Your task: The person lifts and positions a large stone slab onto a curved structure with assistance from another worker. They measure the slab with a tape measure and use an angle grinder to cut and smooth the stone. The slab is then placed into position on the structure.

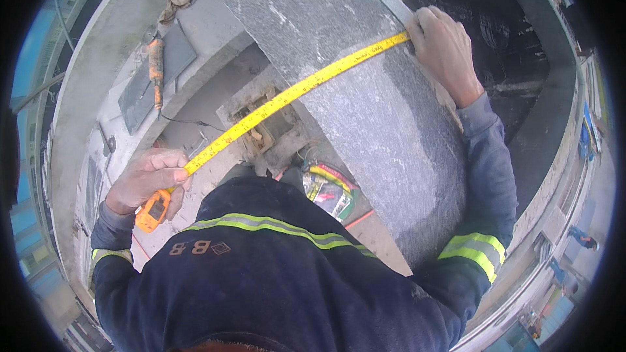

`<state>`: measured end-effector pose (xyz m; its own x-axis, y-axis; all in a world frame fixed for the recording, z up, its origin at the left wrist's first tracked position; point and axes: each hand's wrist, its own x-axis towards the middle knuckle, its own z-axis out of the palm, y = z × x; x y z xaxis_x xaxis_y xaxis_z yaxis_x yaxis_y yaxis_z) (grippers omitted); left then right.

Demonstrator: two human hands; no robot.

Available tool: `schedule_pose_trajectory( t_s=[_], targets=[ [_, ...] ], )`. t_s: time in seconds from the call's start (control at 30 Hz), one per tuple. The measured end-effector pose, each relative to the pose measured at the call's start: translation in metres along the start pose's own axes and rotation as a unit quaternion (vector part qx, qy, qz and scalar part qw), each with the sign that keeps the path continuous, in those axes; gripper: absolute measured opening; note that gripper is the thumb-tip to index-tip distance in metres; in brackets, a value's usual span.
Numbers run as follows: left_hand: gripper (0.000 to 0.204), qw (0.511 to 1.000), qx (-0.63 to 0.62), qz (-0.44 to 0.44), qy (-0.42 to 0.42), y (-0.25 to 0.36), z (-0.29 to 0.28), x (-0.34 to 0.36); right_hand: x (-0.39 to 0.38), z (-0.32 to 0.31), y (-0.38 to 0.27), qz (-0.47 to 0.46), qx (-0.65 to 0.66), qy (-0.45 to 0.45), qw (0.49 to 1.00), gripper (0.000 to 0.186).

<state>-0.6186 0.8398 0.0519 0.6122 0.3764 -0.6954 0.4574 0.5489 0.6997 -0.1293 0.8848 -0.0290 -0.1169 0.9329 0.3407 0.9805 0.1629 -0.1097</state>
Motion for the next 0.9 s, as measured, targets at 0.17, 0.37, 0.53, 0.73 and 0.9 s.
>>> schedule_pose_trajectory(
  t_s=[0.17,0.37,0.53,0.73,0.9],
  targets=[
    [0.032,0.995,0.058,0.078,0.013,-0.009,0.003,0.009,0.012,-0.027,-0.032,0.049,0.111,0.019,0.992,0.018],
    [0.042,0.987,0.065,0.141,0.036,-0.031,-0.001,0.025,0.016,-0.062,-0.098,-0.160,0.193,0.072,0.965,0.022],
    [0.056,0.972,-0.017,0.230,0.045,-0.061,-0.013,0.026,0.018,-0.104,-0.122,-0.119,0.143,0.049,0.981,0.025],
    [0.044,0.965,-0.023,0.255,0.060,-0.114,-0.046,0.027,-0.010,-0.130,-0.124,-0.063,0.128,0.084,0.986,0.026],
    [0.040,0.978,-0.073,0.194,0.029,-0.162,-0.088,0.053,-0.036,-0.125,-0.171,0.016,0.038,0.059,0.997,0.027]
  ],
)
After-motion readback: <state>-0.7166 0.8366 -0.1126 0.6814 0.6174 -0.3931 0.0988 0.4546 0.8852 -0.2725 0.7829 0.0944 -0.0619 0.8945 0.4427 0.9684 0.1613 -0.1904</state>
